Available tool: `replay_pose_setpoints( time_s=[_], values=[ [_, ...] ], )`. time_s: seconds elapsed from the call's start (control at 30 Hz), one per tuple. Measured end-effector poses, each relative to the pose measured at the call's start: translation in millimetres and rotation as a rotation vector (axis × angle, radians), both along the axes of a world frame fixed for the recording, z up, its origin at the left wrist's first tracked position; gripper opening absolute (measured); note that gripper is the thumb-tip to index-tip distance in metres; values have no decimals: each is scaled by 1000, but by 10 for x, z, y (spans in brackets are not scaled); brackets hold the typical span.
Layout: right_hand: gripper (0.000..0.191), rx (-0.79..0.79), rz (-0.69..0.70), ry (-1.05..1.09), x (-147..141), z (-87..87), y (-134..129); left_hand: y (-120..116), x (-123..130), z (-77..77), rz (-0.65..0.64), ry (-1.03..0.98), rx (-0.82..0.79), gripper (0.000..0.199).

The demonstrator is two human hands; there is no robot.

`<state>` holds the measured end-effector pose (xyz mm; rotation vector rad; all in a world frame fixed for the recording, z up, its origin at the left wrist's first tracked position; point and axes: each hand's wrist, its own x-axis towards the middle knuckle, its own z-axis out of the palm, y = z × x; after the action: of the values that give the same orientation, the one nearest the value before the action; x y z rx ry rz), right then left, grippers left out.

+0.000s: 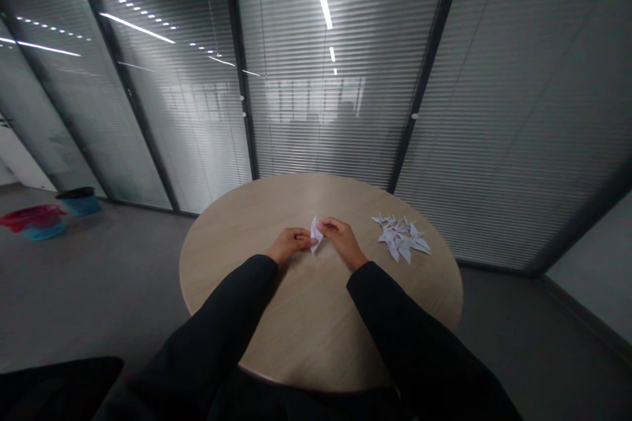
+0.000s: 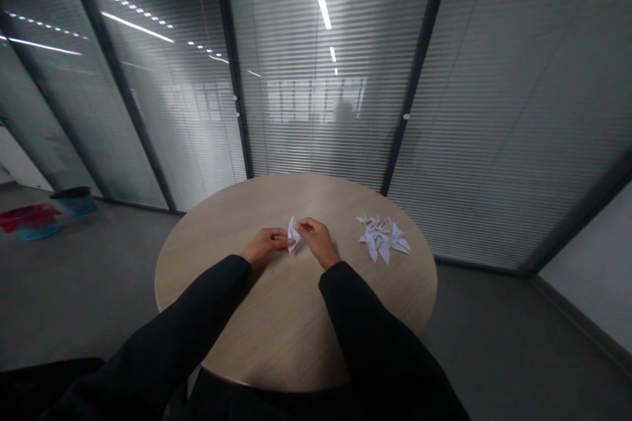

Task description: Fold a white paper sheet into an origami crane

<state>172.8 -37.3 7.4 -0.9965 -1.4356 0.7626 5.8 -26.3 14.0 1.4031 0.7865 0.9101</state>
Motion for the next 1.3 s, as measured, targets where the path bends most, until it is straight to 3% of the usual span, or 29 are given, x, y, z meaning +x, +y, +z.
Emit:
replay_pose_setpoints(
  time_s=[0.33,0.67,0.87,1.0,1.3],
  values=[
    [25,173,4,-312,5,-13,-36,12,-14,19,-24,5,14,52],
    [31,146,4,-221,-16,-33,-43,22,-6,2,23,-93,-41,50],
    [31,126,25,-193,-29,-5,-63,41,-19,-17,73,-91,-37,61],
    [31,116,23,-203,-21,-5,-68,64,-26,-18,78,-69,-26,54],
    [12,265,-121,-363,0,-30,-39,44,-39,7,92,-84,-22,49]
  ],
)
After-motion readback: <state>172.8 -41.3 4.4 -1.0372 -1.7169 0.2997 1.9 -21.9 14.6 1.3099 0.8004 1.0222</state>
